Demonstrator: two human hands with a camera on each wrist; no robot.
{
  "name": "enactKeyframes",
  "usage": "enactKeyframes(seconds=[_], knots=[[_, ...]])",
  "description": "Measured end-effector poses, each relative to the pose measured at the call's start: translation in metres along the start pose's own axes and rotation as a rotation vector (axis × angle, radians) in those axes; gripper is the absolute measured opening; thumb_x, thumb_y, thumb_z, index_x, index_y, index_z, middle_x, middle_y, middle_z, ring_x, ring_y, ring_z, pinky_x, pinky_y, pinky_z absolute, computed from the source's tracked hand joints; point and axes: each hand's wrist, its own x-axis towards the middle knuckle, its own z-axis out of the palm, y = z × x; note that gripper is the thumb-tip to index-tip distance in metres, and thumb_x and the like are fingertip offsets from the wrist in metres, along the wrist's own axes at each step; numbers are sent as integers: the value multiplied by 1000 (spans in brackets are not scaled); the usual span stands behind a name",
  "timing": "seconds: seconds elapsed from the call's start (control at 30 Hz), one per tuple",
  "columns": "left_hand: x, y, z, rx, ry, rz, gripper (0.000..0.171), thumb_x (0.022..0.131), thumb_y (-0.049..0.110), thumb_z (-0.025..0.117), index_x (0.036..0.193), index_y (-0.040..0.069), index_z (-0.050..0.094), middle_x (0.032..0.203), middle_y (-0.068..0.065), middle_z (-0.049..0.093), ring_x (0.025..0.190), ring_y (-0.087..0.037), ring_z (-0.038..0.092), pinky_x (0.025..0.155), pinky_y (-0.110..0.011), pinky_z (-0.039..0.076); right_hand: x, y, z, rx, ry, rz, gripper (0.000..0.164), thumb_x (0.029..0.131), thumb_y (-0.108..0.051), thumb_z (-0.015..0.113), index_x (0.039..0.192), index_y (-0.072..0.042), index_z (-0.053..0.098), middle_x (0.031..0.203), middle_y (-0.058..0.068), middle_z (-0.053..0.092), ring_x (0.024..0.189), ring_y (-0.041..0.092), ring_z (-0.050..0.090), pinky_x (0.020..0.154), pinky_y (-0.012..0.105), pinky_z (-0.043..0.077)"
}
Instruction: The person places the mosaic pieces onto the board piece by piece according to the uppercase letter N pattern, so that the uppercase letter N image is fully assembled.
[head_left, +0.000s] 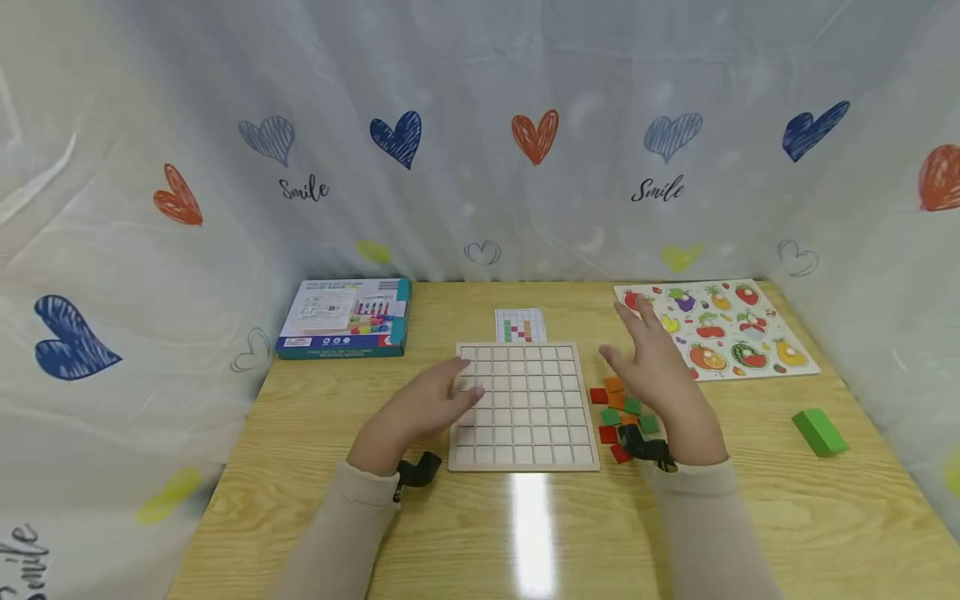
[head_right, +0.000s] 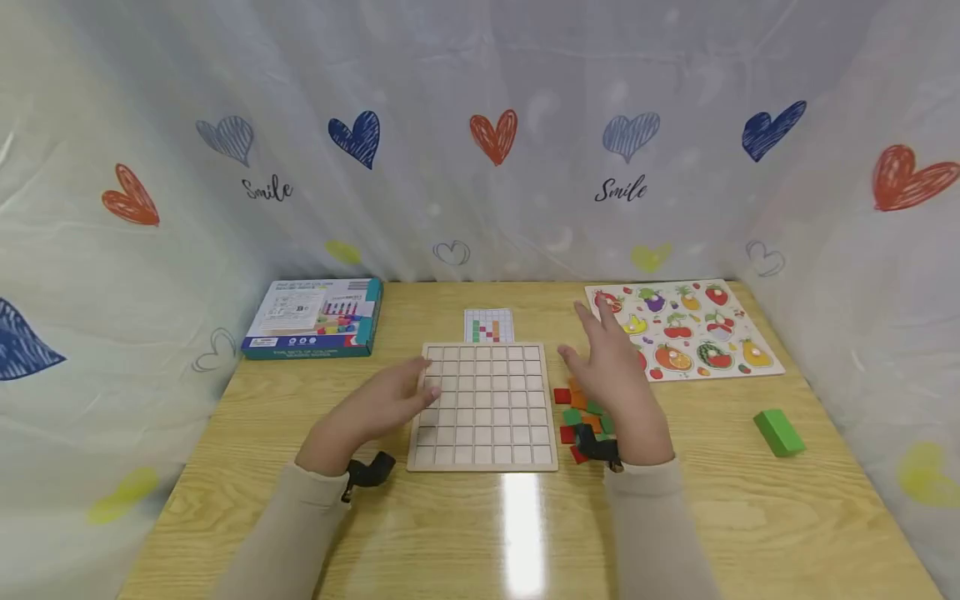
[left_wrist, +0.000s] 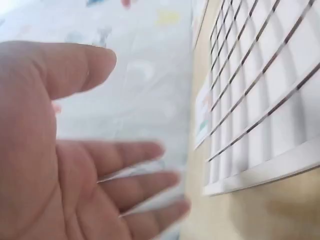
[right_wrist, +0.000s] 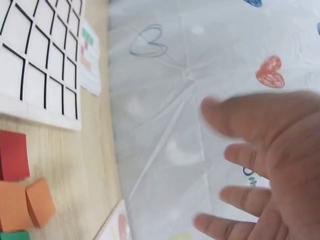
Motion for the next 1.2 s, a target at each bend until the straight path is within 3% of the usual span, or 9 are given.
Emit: enactKeyframes(seconds=[0.1, 0.2, 0.3, 0.4, 0.7, 1.2], knots=[[-16, -1, 12, -55, -123, 39, 72, 110, 44, 62, 168, 8, 42, 179, -14, 32, 168, -36, 25, 136, -56, 27, 0, 3, -5, 5, -15, 10, 64, 112, -23, 62, 169, -5, 39, 174, 27, 31, 154, 54, 39, 119, 74, 42], [-31, -6, 23, -9, -140, 62, 71, 108, 38, 67, 167, 7, 44, 180, -12, 28, 170, -36, 19, 136, -56, 25, 2, 8, -5, -21, -43, 17, 49, 111, -15, 62, 157, 0, 55, 149, 29, 57, 124, 47, 63, 98, 62, 59], [-40, -9, 31, -4, -117, 48, 71, 106, 33, 72, 166, 8, 46, 180, -11, 31, 169, -35, 21, 136, -57, 27, 5, 17, 0, -8, -116, 55, 41, 110, -10, 61, 149, 2, 62, 128, 26, 66, 92, 33, 65, 74, 44, 59], [-43, -11, 35, -7, -94, 38, 71, 103, 30, 77, 164, 7, 49, 177, -11, 36, 167, -37, 28, 134, -58, 29, 7, 28, 8, 38, -206, 121, 37, 109, -9, 61, 144, 2, 66, 118, 22, 65, 80, 25, 59, 64, 33, 53], [-41, -16, 40, -31, -47, 35, 69, 98, 28, 84, 159, 8, 58, 173, -6, 45, 165, -33, 35, 133, -56, 34, 10, 52, 25, 37, -231, 121, 26, 109, -14, 65, 131, -3, 75, 111, 14, 69, 95, 28, 60, 79, 36, 54], [-42, -16, 39, -46, -52, 35, 68, 98, 27, 84, 158, 8, 58, 173, -6, 45, 165, -33, 34, 133, -57, 34, 7, 47, 24, 61, -255, 102, 19, 108, -13, 68, 122, -2, 74, 110, 15, 68, 93, 28, 60, 81, 40, 54]])
